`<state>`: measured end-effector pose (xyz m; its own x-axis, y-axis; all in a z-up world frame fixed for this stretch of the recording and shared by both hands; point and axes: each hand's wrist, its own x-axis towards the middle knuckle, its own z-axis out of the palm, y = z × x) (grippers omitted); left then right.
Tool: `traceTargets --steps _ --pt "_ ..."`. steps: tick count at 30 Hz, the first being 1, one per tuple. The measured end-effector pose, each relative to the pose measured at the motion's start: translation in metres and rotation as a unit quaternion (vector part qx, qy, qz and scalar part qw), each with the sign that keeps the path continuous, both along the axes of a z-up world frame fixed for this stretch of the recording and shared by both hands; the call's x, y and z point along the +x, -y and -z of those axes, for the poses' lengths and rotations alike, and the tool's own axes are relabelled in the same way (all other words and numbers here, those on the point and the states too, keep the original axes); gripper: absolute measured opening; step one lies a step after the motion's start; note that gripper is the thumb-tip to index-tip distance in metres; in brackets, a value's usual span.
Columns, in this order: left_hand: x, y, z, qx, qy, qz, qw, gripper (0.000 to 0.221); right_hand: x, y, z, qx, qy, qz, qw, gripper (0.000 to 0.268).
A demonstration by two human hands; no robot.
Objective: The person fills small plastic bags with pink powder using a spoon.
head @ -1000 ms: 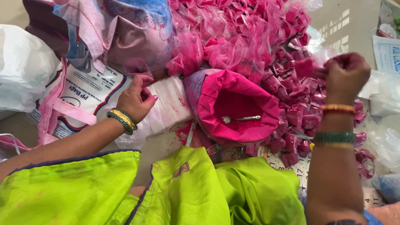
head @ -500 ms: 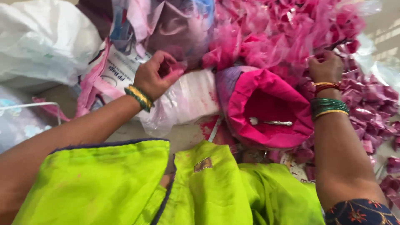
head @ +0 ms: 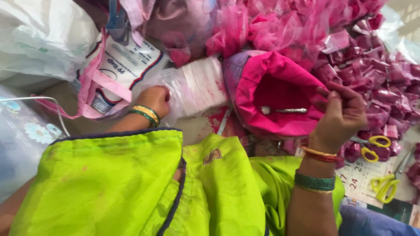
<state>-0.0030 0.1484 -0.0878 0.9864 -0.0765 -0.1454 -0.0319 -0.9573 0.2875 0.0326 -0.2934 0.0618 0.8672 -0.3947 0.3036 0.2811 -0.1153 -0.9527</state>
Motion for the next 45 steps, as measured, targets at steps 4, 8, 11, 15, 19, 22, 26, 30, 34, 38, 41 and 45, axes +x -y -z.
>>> traceTargets --steps 4,8,11,15,19,22,26,30,34,38,41,45 --pt "-0.002 0.01 0.03 -0.112 -0.015 -0.174 0.978 0.019 -0.006 0.009 0.01 0.053 0.042 -0.026 0.997 0.013" --pt "0.011 -0.012 0.075 -0.113 0.032 -0.276 0.954 0.026 0.0 0.014 0.017 0.045 0.038 -0.041 0.997 0.011" --pt "0.017 -0.007 0.09 -0.077 0.0 -0.241 0.968 0.025 0.006 0.015 0.024 0.028 0.02 -0.069 0.997 0.011" --pt "0.025 0.004 0.078 -0.033 -0.039 -0.192 0.98 0.024 0.011 0.021 0.032 -0.004 0.018 -0.11 0.994 0.011" --pt "0.026 0.004 0.044 0.019 -0.077 -0.149 0.986 0.024 0.009 0.026 0.03 0.009 -0.017 -0.111 0.994 0.011" --pt "0.026 0.002 0.01 0.058 -0.104 -0.12 0.986 0.023 0.012 0.028 0.03 0.004 -0.019 -0.095 0.995 0.009" --pt "0.03 -0.003 -0.051 0.105 -0.139 -0.087 0.981 0.023 0.013 0.032 0.033 0.024 -0.031 -0.098 0.994 0.01" --pt "0.042 0.036 -0.14 0.087 -0.077 0.032 0.993 0.017 0.011 0.026 0.03 0.013 -0.034 -0.102 0.994 0.01" --pt "0.048 0.099 -0.203 -0.171 -0.023 0.146 0.974 0.035 -0.006 -0.009 -0.009 0.068 -0.024 -0.171 0.983 0.012" --pt "0.018 0.148 -0.201 -0.521 -0.113 0.184 0.826 0.027 -0.017 -0.041 -0.027 0.194 -0.035 -0.426 0.883 0.021" --pt "0.001 0.156 -0.201 -0.554 -0.14 0.155 0.806 0.026 -0.022 -0.047 -0.028 0.255 -0.116 -0.507 0.815 0.034" --pt "-0.008 0.151 -0.195 -0.585 -0.167 0.054 0.792 0.025 -0.022 -0.043 -0.023 0.24 -0.33 -0.45 0.794 0.035"
